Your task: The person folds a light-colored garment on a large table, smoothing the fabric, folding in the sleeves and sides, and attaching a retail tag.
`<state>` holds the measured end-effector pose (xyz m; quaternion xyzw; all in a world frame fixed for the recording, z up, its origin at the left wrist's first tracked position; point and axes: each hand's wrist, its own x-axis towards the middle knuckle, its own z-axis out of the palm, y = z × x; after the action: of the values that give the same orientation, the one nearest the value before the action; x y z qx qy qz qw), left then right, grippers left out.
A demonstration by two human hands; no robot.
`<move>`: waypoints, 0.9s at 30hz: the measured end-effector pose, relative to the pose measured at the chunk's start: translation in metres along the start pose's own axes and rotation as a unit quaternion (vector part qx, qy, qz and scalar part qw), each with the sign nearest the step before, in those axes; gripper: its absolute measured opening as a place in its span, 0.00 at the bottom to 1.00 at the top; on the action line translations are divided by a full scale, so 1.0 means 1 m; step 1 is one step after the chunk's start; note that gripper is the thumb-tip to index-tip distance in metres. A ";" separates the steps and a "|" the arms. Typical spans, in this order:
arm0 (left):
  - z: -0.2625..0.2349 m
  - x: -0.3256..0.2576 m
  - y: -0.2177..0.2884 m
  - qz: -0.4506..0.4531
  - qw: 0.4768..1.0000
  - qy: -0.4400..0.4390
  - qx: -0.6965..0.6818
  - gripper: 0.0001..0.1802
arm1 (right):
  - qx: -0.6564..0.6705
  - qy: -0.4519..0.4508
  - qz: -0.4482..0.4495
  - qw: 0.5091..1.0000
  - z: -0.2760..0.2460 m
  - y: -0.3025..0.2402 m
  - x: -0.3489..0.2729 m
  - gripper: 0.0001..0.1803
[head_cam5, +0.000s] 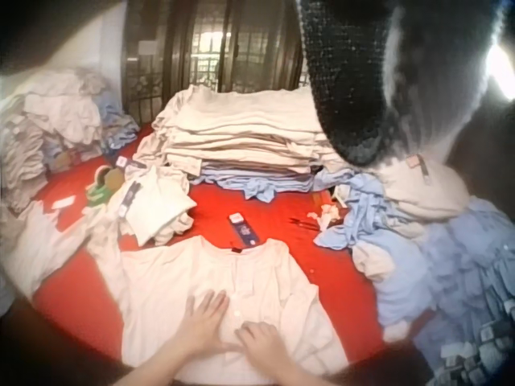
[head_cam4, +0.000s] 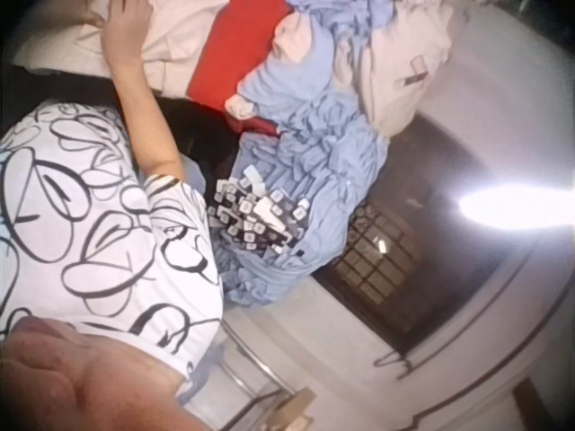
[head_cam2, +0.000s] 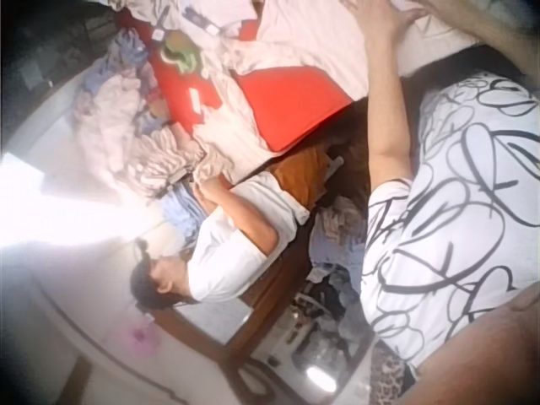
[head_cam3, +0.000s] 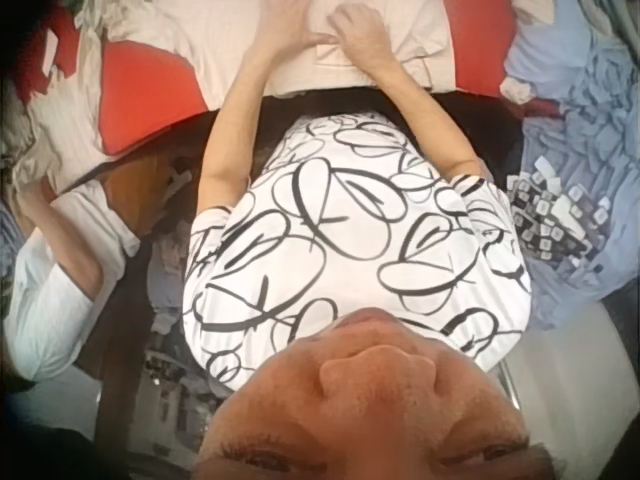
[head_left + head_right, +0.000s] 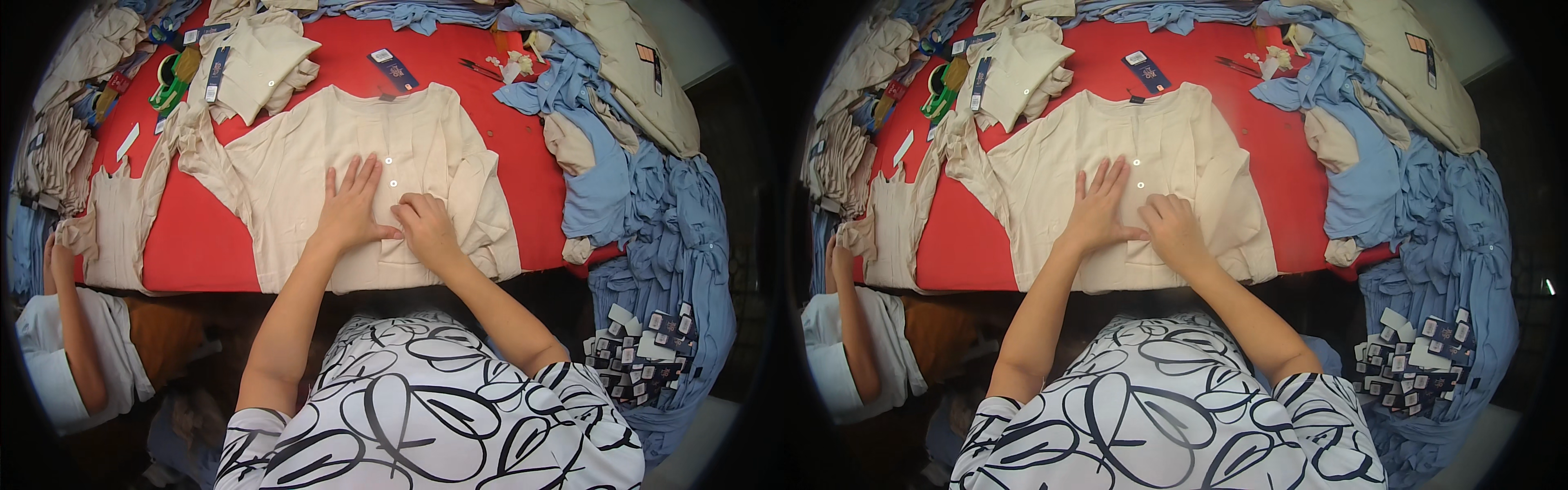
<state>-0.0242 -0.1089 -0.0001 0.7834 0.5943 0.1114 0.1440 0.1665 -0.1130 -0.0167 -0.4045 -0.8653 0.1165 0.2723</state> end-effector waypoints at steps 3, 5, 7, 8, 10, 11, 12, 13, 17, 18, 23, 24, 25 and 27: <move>0.002 -0.007 -0.002 -0.016 1.000 0.021 0.012 0.66 | -0.076 0.033 0.005 0.997 -0.020 -0.003 -0.010 0.19; 0.002 -0.020 -0.004 -0.053 0.997 0.037 0.050 0.60 | -0.157 0.018 0.033 0.987 -0.042 0.010 -0.019 0.22; -0.001 -0.045 -0.015 -0.109 0.987 0.047 0.108 0.52 | -0.248 0.012 0.069 0.966 -0.069 0.050 -0.037 0.23; -0.006 -0.052 -0.021 -0.120 0.984 0.057 0.116 0.49 | -0.295 0.035 0.085 0.951 -0.081 0.081 -0.047 0.23; -0.010 -0.068 -0.044 -0.144 0.978 0.087 0.123 0.44 | -0.349 0.045 0.171 0.921 -0.111 0.142 -0.071 0.22; -0.011 -0.079 -0.060 -0.161 0.972 0.111 0.127 0.43 | -0.334 0.092 0.198 0.917 -0.130 0.158 -0.076 0.21; -0.015 -0.089 -0.073 -0.178 0.964 0.158 0.119 0.42 | -0.319 0.140 0.227 0.909 -0.146 0.166 -0.078 0.21; -0.019 -0.101 -0.083 -0.196 0.953 0.203 0.114 0.41 | -0.307 0.157 0.263 0.901 -0.155 0.159 -0.079 0.20; -0.040 -0.143 -0.081 -0.410 0.885 0.209 0.068 0.27 | -0.110 0.023 0.529 0.841 -0.178 0.086 -0.090 0.24; -0.041 -0.150 -0.079 -0.445 0.871 0.193 0.077 0.24 | -0.107 -0.058 0.529 0.839 -0.167 0.069 -0.092 0.25; -0.074 -0.111 -0.106 -0.251 0.740 0.334 -0.527 0.10 | 0.260 0.004 0.448 0.855 -0.153 0.114 -0.081 0.14; -0.107 -0.094 -0.096 -0.179 0.658 0.381 -0.625 0.08 | 0.469 0.116 0.430 0.763 -0.179 0.127 -0.070 0.13; -0.134 -0.085 -0.086 -0.190 0.645 0.410 -0.616 0.07 | 0.534 0.160 0.345 0.755 -0.201 0.103 -0.038 0.12; -0.149 -0.073 -0.120 -0.194 0.818 0.299 -0.452 0.08 | 0.558 0.119 0.280 0.772 -0.215 0.102 -0.005 0.12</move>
<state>-0.2032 -0.1352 0.0959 0.4272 0.6304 0.5662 0.3154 0.3554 -0.0546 0.1160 -0.4162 -0.4571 0.6012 0.5064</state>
